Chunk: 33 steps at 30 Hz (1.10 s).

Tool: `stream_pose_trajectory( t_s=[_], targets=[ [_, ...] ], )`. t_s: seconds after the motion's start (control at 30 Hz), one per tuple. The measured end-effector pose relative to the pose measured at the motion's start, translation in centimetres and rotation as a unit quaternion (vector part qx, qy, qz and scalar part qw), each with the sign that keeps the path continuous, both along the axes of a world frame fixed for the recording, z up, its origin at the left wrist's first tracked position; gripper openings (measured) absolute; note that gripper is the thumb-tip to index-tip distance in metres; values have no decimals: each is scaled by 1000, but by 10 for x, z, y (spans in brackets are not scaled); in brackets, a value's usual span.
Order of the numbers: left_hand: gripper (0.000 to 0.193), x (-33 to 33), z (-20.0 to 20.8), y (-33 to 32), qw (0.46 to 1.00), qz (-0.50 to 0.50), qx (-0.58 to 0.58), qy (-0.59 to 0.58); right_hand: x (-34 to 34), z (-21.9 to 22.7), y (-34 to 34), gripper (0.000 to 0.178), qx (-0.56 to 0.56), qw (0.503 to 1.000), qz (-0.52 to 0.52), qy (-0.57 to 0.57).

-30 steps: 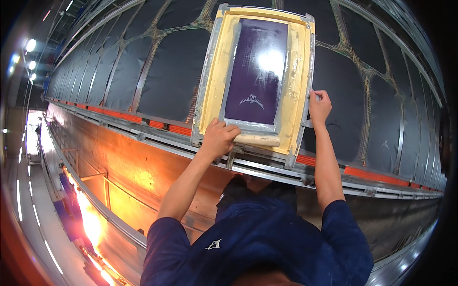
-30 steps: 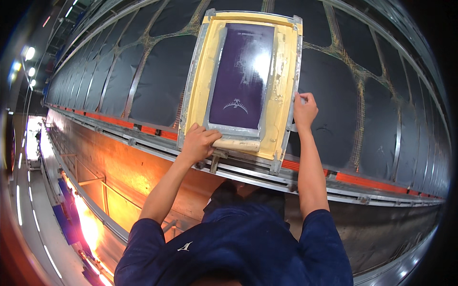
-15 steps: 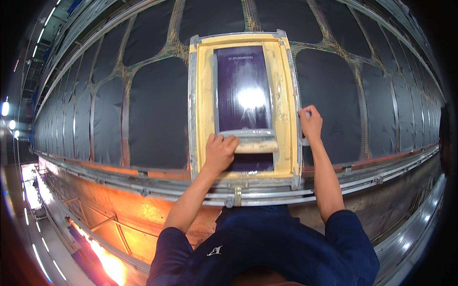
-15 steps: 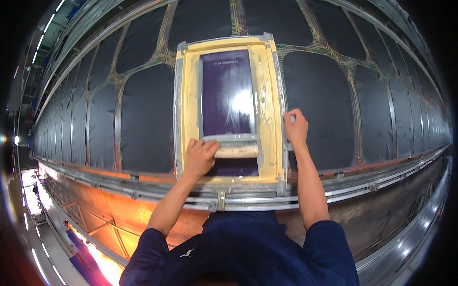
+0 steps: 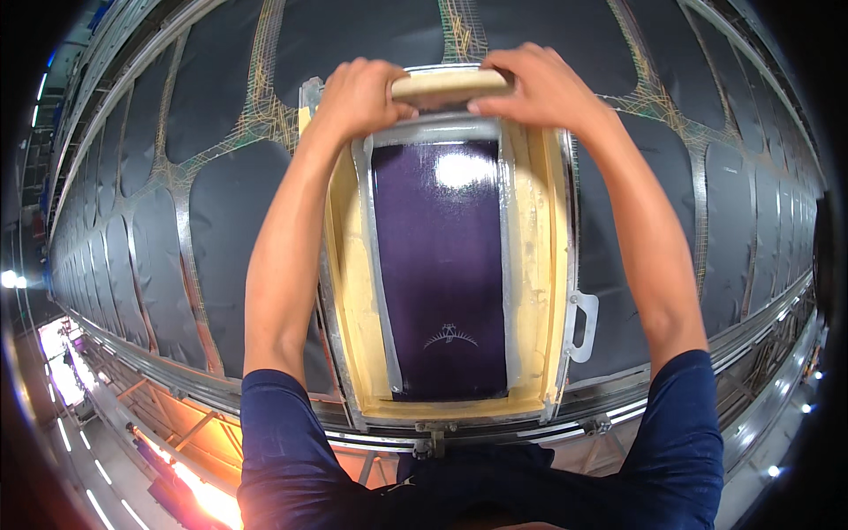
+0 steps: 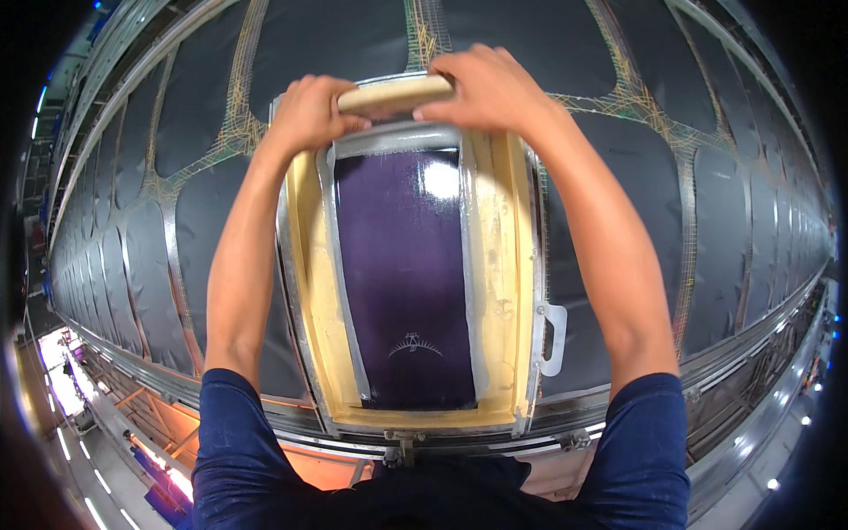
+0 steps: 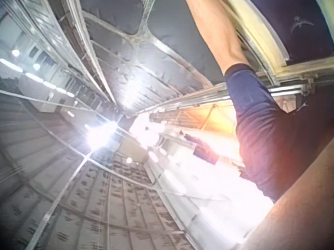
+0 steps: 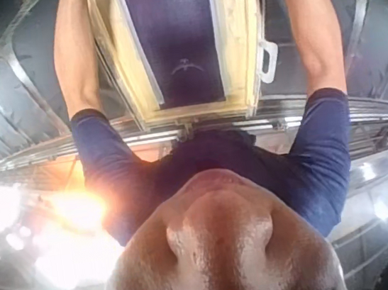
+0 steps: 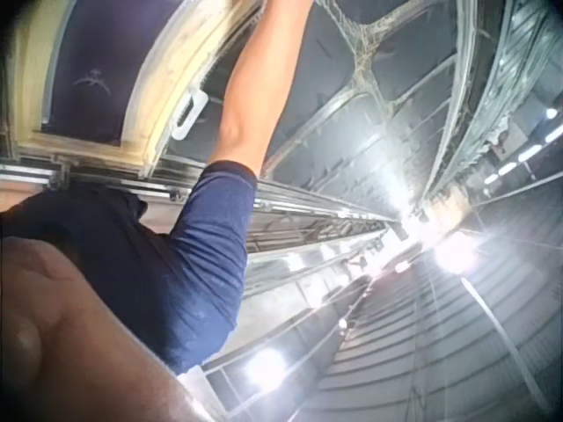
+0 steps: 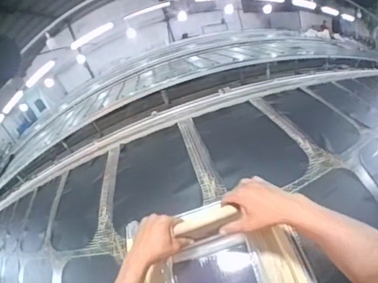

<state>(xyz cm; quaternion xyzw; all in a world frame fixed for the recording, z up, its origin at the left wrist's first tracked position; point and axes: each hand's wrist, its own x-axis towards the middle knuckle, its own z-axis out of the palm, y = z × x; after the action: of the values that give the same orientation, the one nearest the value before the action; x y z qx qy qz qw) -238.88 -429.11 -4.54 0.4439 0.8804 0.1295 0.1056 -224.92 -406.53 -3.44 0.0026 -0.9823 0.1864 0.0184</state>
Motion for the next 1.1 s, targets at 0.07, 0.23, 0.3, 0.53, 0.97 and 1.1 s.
stream_pose_trajectory(
  t_s=[0.07, 0.23, 0.3, 0.53, 0.97, 1.1],
  targets=[
    [50, -17, -6, 13, 999, 12, -27, -23, -41, -23, 7, 45, 33, 998, 33, -33],
    [53, -33, -18, 15, 996, 22, -50, -66, -58, -25, 6, 42, -35, 994, 24, -99],
    [54, -21, -17, 10, 998, 3, -34, -51, -48, -28, 2, 43, -5, 996, 34, -80],
    [52, 66, -33, -48, 1000, -15, 3, 2, 41, -41, -50, 39, -35, 994, 26, -98],
    [20, 361, -25, -215, 997, -32, 71, -19, 335, -38, -214, 23, -26, 998, 50, -23],
    [20, 313, -25, -189, 996, -40, 80, -1, 288, -31, -187, 24, -4, 998, 54, -28]
  ],
)
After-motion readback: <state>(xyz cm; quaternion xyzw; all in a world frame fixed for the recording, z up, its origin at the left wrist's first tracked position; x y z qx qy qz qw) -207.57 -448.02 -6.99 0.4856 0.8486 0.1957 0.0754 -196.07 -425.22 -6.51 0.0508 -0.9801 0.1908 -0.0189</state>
